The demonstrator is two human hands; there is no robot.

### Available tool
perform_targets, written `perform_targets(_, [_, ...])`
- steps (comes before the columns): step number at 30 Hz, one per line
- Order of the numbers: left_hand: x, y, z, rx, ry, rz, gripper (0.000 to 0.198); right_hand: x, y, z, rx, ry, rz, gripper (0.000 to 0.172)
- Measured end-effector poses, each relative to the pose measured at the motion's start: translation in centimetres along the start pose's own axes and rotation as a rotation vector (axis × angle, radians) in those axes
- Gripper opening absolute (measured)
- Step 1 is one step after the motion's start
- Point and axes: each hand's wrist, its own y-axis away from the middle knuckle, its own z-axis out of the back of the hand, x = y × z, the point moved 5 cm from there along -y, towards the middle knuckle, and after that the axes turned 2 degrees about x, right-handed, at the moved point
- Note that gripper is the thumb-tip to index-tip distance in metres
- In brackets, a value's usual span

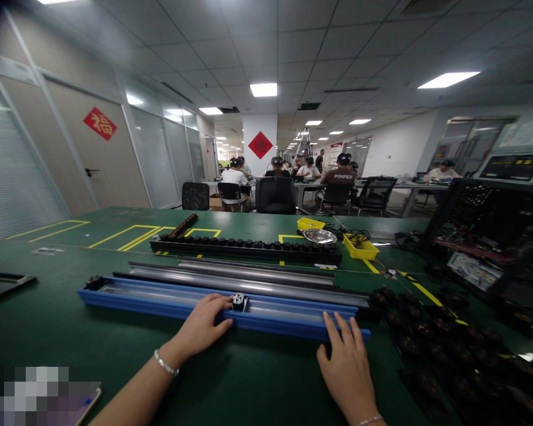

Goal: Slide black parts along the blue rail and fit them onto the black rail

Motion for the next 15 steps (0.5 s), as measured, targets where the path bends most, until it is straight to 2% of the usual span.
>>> perform_targets(15, [-0.78, 0.04, -0.40, 0.027, -0.007, -0.019, 0.037, 0.01, 0.05, 0.03, 0.001, -0.007, -0.002, 0.057])
